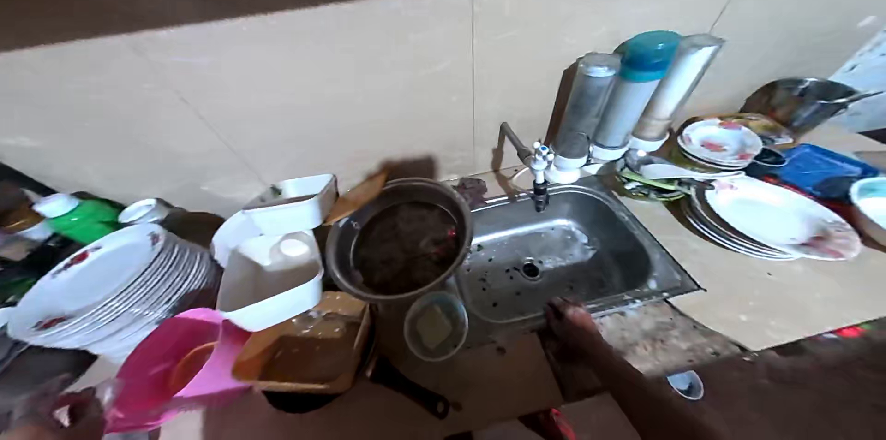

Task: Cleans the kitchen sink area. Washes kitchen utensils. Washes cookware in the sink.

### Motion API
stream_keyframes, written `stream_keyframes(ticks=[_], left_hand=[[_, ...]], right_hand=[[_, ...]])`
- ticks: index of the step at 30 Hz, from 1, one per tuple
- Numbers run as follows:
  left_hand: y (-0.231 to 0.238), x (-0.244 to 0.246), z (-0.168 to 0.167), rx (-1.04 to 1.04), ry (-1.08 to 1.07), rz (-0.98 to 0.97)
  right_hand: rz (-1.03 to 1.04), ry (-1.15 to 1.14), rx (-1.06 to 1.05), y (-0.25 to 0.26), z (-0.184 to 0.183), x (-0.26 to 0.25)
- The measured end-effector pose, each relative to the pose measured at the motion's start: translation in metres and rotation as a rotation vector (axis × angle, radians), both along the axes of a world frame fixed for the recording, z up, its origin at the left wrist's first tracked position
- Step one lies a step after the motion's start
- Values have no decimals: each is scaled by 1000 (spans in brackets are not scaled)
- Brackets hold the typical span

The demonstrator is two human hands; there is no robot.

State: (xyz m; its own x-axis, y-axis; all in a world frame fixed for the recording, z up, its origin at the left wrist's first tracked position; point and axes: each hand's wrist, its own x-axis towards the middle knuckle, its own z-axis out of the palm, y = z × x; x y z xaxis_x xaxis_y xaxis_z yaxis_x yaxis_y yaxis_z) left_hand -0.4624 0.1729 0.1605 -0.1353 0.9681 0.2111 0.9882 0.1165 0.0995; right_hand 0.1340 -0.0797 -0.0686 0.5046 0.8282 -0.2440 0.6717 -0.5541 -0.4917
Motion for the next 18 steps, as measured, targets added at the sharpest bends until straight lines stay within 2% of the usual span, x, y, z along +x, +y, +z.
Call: stream_keyframes(ticks=[3, 6, 8, 10, 13, 16, 18], left_hand=[[-18, 52, -3, 94, -50, -321], [-48, 134, -16, 265, -52, -553], [-70, 195, -25, 360, -33, -658], [-83, 253, -36, 366, -55, -706], [-78, 323, -53, 116, -81, -693], [-62, 381, -63, -403, -46, -492], [-58, 408, -67, -616, -9, -341]], right_hand=[[33, 34, -79, 5, 10, 2], [115, 121, -124, 14, 13, 16], [172, 173, -147, 19, 15, 25], [223, 202, -158, 24, 18, 33], [299, 255, -162, 30, 14, 47], [367, 349, -129, 36, -5, 65], [414, 413, -97, 38, -13, 78]])
